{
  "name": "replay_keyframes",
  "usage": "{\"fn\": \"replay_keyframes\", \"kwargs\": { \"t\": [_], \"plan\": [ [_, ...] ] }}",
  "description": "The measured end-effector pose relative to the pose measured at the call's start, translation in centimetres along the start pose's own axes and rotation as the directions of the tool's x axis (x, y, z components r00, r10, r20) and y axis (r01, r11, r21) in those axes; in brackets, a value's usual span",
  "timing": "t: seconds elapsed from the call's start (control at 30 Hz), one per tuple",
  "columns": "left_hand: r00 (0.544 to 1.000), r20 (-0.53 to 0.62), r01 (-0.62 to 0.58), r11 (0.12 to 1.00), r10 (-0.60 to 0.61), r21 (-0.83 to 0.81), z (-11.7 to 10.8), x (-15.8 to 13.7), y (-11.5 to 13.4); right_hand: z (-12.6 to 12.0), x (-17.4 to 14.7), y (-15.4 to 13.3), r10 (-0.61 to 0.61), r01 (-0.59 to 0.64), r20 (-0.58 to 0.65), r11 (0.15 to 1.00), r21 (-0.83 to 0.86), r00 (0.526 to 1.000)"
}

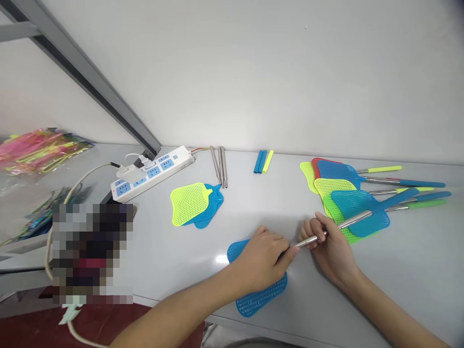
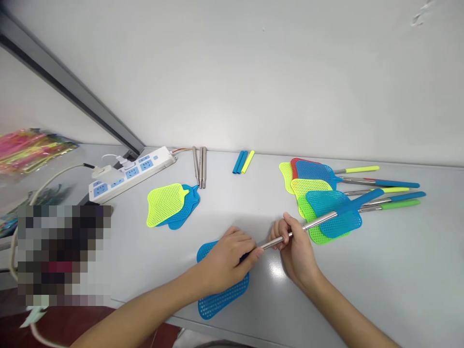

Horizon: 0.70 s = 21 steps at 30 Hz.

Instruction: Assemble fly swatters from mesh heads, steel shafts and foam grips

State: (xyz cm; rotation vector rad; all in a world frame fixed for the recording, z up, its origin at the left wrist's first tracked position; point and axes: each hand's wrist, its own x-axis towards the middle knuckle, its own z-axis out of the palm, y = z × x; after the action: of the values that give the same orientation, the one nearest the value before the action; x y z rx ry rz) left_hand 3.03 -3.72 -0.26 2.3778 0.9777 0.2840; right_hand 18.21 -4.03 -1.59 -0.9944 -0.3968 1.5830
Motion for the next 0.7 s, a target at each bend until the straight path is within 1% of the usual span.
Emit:
{"fn": "replay_keyframes", "kwargs": {
  "t": [0.3, 0.53, 0.7],
  "plan": [
    [1.000, -0.012, 0.013, 1.000, -0.013, 0.021, 0.11, 0.09, -0.42, -0.50, 0.32, -0.07, 0.042, -0.042, 0.008, 0.999, 0.014, 0.999],
    [1.000, -0.008, 0.002, 0.998, -0.002, 0.057, -0.13, 0.00, -0.53, -0.44, 0.20, -0.18, 0.033, -0.033, 0.009, 0.999, 0.022, 0.999],
    [0.998, -0.047, 0.047, 0.995, -0.043, 0.087, -0.33, -0.02, -0.82, -0.61, 0.42, -0.27, 0.011, -0.011, 0.003, 0.999, 0.039, 1.000]
  ]
}}
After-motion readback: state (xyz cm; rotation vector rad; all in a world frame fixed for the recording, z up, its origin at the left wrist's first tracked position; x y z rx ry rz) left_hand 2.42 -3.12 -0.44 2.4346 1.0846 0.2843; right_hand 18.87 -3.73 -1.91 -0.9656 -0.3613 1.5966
